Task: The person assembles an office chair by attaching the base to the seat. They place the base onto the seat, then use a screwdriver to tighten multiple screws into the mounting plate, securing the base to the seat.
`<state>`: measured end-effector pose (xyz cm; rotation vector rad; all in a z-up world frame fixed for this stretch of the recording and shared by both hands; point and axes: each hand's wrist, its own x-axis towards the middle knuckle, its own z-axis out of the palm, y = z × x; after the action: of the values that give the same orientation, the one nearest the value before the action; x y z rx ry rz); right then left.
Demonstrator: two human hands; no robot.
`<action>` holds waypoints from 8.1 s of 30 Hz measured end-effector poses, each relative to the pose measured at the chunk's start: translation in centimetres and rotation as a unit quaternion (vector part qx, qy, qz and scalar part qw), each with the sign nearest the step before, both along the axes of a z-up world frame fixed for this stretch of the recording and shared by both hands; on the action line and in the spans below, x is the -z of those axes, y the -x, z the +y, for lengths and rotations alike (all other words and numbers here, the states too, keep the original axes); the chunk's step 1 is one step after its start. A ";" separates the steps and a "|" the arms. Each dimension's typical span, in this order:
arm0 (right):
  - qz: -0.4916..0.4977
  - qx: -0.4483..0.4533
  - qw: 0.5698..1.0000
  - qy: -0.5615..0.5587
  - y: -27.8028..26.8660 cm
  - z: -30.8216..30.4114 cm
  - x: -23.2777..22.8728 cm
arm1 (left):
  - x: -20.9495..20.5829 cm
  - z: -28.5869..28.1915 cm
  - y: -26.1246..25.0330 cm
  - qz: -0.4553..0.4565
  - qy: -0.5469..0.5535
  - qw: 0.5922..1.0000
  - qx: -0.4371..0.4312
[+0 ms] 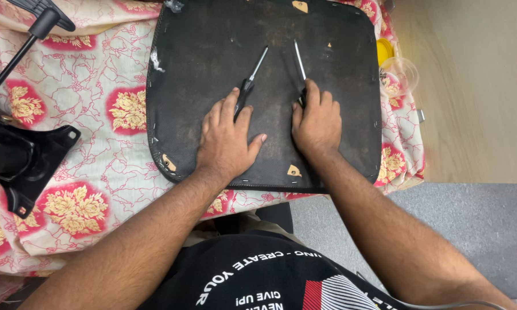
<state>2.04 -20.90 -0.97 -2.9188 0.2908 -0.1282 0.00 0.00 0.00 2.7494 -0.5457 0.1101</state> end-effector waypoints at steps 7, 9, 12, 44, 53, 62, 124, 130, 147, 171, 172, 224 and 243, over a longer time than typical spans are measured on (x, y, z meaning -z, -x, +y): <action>-0.186 0.045 0.928 -0.320 -3.6 -5.3 2.2 | 0.5 0.5 -0.1 -0.030 0.024 0.999 0.014; -0.260 0.059 0.873 -0.409 -3.8 -6.6 2.3 | 0.6 0.5 -0.1 -0.028 0.049 0.998 0.007; -0.194 0.106 0.931 -0.292 -0.9 -7.1 2.7 | 0.8 0.8 -0.6 -0.015 0.047 0.999 -0.010; -0.074 -0.008 0.997 0.010 1.3 0.1 -2.8 | 0.6 0.5 -1.2 -0.058 0.046 0.997 -0.018; -0.022 -0.137 0.990 0.040 -2.1 -3.4 -2.2 | 1.1 0.4 -1.3 -0.056 0.043 0.996 -0.044; -0.014 -0.201 0.979 0.034 -3.8 -5.6 -0.8 | 1.3 0.2 -1.3 -0.074 0.024 0.995 -0.064; 0.113 -0.156 0.981 0.028 3.9 -0.8 -1.7 | -0.9 1.0 0.2 0.053 -0.095 0.988 -0.105; 0.026 -0.180 0.980 -0.076 2.2 -1.8 0.7 | -0.5 2.6 0.7 0.055 -0.080 0.990 -0.099; 0.030 0.270 0.919 -0.285 1.8 -12.8 -0.3 | 0.3 11.2 -3.1 0.147 0.251 0.900 -0.324; -0.109 0.238 0.860 -0.437 9.6 -7.7 -2.9 | -0.3 15.8 4.8 0.061 0.313 0.897 -0.307; -0.104 0.229 0.875 -0.413 9.9 -8.0 -2.7 | -0.2 15.6 6.0 0.077 0.314 0.889 -0.324; 0.012 -0.175 0.965 -0.197 8.3 10.7 -2.7 | -0.6 4.9 1.5 0.082 -0.013 0.996 0.018; 0.024 -0.284 0.933 -0.217 4.6 20.3 -1.3 | 0.4 13.4 2.2 -0.023 0.073 0.993 -0.088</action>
<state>-2.53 -0.56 0.35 -2.4431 -0.4660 0.0896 -2.17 13.43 -0.44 2.6527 -0.2920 0.2457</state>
